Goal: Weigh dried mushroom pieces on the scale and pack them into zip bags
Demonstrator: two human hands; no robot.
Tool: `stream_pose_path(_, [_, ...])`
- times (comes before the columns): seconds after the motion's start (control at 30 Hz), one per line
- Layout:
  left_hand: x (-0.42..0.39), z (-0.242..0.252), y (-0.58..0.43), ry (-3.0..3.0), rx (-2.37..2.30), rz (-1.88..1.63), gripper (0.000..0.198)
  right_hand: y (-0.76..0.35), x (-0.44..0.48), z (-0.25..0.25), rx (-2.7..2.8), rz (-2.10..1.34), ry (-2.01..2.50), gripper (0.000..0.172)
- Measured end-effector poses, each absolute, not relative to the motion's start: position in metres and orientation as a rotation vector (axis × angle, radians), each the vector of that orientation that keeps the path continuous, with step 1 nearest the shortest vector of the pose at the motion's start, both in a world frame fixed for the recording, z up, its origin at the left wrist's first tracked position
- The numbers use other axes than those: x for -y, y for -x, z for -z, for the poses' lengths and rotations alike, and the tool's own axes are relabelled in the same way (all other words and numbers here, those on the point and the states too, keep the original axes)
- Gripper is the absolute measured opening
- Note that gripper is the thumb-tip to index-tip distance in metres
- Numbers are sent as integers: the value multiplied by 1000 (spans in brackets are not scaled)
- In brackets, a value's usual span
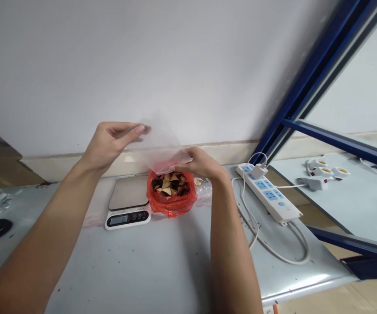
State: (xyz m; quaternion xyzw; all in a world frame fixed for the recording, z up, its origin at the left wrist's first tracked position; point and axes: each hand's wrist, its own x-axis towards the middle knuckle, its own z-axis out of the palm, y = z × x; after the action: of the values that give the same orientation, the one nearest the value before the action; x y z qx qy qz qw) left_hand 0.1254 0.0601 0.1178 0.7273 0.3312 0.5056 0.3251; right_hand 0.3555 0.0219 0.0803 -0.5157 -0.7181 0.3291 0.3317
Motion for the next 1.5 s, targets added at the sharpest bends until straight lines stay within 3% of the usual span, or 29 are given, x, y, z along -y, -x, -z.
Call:
stream_pose_path(0.1, [-67,-105,-94,-1796,-955,-1396,45,-338,-27,-77,1722,-939,1287,27])
stream_pose_path(0.27, [-74,-91,-13,-1819,-1394,-1150,30,-293,-29,-73,1536,-868,1143,24])
stream_pose_path(0.4, [-75,-86,47,-1834,-1645,-846,35,-235,-32,-62,1678,-441,1133,19])
stream_pose_path(0.53, [-78,-82,89,-1888,-1716,-741,48,-165,-25,-52,2149,55,1140,26])
stream_pose_path(0.63, [-79,-78,108,-1922,-1659,-706,46,-120,-12,-44,2603,156,1123,31])
stream_pose_path(0.83, [-81,-67,108,-2028,-1457,-413,33,-83,5,-13,3036,-59,1072,32])
stream_pose_path(0.93, [-87,-54,90,-2082,-1328,-73,43,-83,7,-2,3034,-67,1144,34])
stream_pose_path(1.07, [-97,-34,64,-2124,-1335,61,51,-83,11,3,3011,-33,1189,33])
stream_pose_path(1.2, [-98,-23,46,-2139,-1451,189,71,-87,16,1,2984,-107,1202,34])
stream_pose_path(1.4, [-92,-17,26,-2141,-1607,330,105,-132,17,-32,2918,-694,974,39])
stream_pose_path(1.5, [-90,-20,19,-2244,-1556,253,105,-178,15,-63,2735,-907,927,36])
